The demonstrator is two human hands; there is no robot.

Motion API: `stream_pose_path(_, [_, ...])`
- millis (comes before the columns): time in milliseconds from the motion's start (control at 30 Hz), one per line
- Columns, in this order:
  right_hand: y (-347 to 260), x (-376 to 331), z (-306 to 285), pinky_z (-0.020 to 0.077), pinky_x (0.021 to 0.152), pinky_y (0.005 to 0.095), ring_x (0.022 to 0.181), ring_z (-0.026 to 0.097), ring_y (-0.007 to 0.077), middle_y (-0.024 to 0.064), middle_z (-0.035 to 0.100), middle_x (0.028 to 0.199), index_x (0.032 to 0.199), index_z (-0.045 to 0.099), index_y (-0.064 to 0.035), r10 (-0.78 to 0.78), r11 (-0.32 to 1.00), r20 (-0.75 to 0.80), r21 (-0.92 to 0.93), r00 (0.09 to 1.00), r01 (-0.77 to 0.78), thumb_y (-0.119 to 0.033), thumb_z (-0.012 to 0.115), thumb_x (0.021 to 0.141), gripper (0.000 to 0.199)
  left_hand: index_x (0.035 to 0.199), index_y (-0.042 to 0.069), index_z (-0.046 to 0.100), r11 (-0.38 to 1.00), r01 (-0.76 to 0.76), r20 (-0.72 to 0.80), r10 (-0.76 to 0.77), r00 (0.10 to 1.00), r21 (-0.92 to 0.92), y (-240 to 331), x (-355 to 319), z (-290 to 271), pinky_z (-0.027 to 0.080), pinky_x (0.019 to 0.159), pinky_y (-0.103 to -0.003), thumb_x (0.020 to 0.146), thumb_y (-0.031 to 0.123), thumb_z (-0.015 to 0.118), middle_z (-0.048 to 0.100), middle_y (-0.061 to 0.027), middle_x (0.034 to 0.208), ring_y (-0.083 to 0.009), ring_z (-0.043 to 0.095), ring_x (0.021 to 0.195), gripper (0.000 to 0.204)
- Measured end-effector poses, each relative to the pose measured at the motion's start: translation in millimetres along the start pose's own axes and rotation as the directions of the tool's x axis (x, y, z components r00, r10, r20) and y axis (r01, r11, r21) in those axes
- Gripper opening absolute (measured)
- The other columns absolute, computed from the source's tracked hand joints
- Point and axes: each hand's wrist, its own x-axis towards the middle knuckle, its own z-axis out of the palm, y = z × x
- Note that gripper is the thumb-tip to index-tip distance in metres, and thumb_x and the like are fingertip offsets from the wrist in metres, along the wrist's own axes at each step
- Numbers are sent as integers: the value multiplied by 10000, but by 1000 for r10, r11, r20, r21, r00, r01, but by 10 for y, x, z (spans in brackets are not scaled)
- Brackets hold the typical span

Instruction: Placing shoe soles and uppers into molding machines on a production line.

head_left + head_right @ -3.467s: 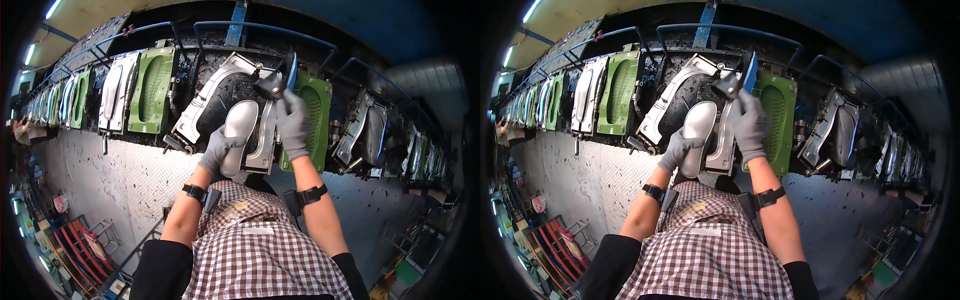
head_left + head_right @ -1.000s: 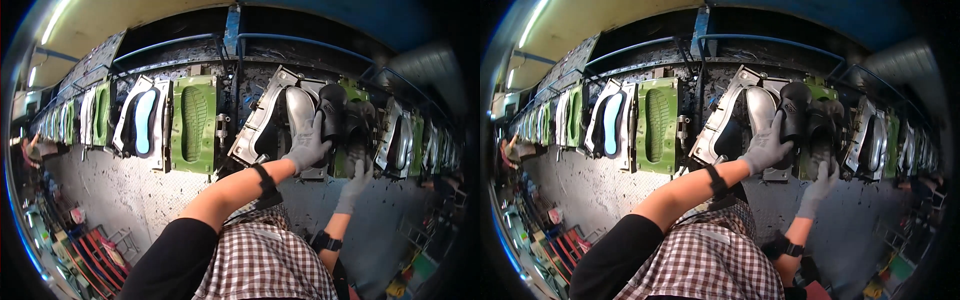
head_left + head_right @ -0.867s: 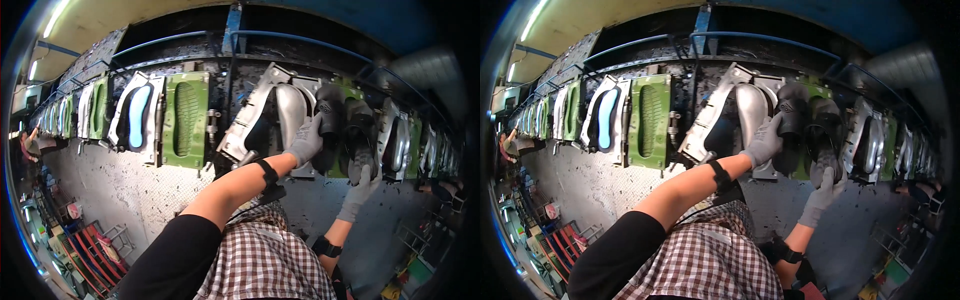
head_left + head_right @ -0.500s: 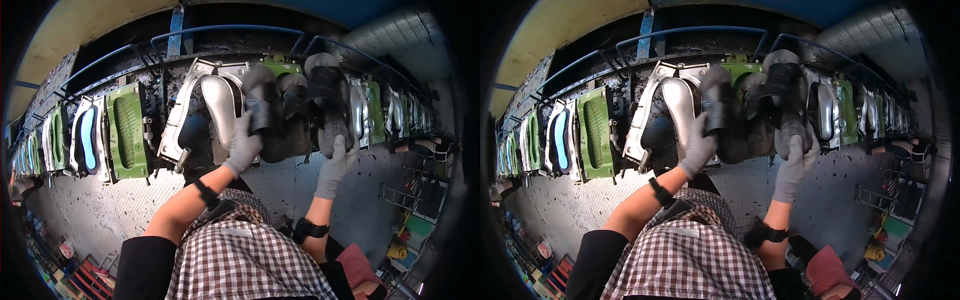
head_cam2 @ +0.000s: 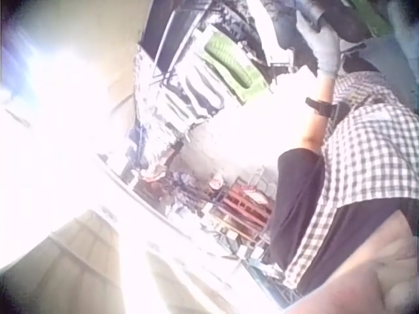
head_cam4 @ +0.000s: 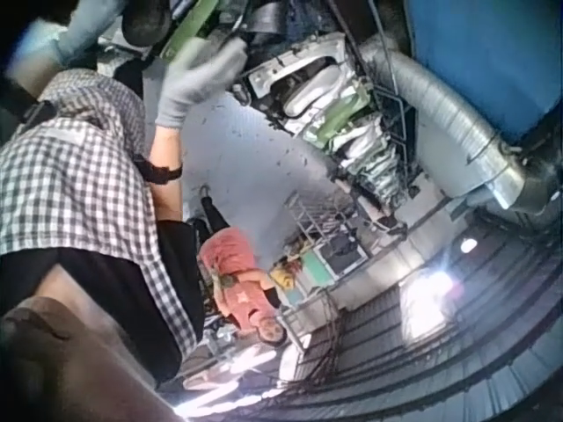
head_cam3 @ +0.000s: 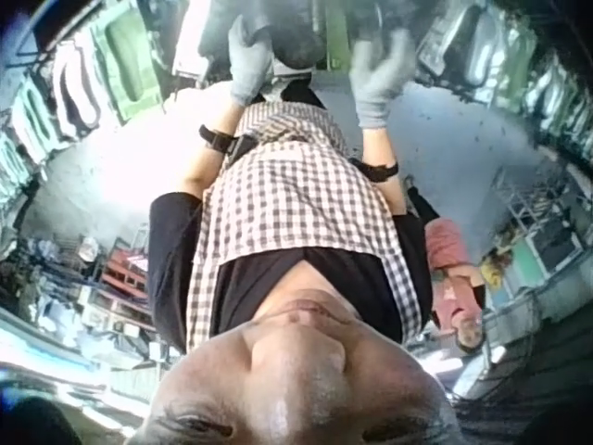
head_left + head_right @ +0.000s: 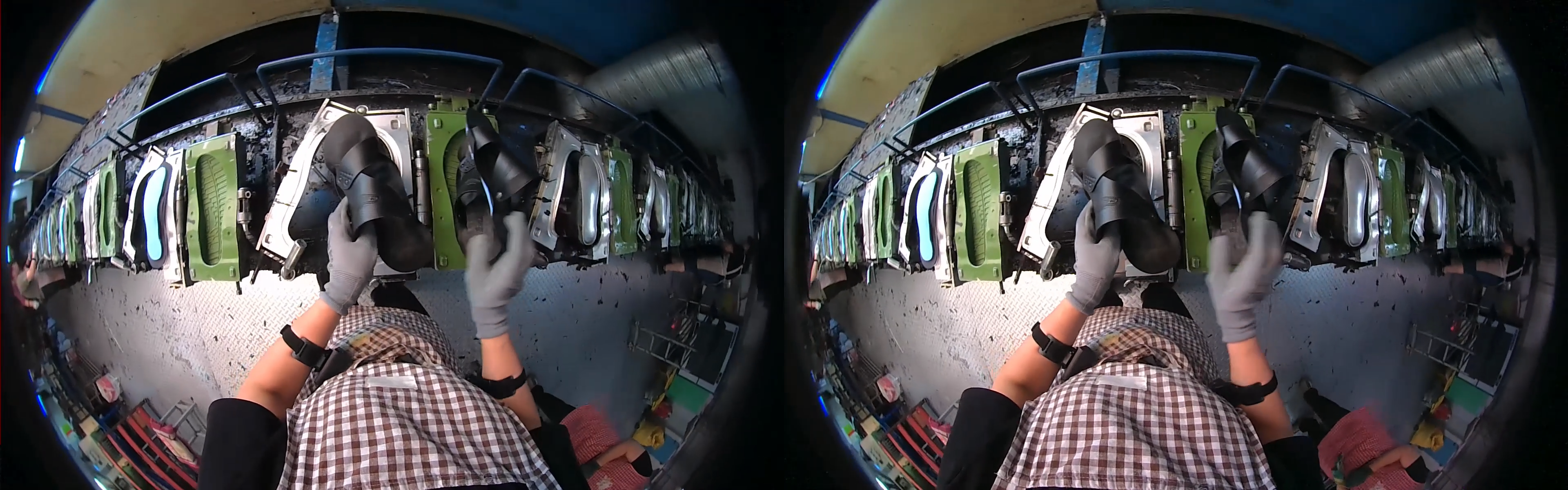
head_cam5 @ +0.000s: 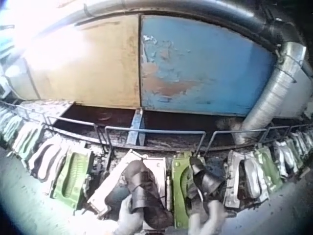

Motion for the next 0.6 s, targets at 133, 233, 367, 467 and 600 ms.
stream_pose_path(133, [63,-268,660,515,964,369,1085,657,249,190,671,1218,1390,538,58,106,695,469,596,877,-403,-161,737,932,546,1555,-29,342,936,177,288,-87,954,-305,705,-109,73,426,1110,-321,960,68,640,551,-151,1413,-202,547,1287,673])
stream_pose_path(233, [202,-233,789,516,948,318,1034,649,160,101,718,1146,1302,612,51,248,541,549,605,798,-584,-127,673,977,376,1577,-6,321,984,-120,232,88,969,130,483,-34,-89,421,1113,-350,975,195,682,513,-181,1435,-237,521,1283,730])
stream_pose_path(367, [60,-40,681,515,964,318,1047,649,159,96,711,1171,1331,595,42,229,544,523,631,821,-554,-109,659,979,388,1390,-94,465,777,-412,302,296,906,475,-294,717,-197,459,1033,-399,1107,163,454,541,-272,1345,-364,586,1212,382])
stream_pose_path(467, [-307,225,679,530,926,309,1022,662,153,95,712,1149,1299,618,45,205,405,628,644,751,-649,-99,654,963,368,1334,-32,569,980,159,130,-144,981,-120,-1007,1268,-112,483,979,-390,1064,293,521,655,-204,1188,-287,605,1089,425])
stream_pose_path(600, [-369,567,982,532,946,326,1046,699,196,129,726,1184,1280,660,21,165,804,171,546,971,-233,-132,648,973,343,1261,-44,647,822,440,226,-381,897,-361,-667,1057,44,479,962,-338,1020,452,590,686,-91,1127,-164,587,1056,554])
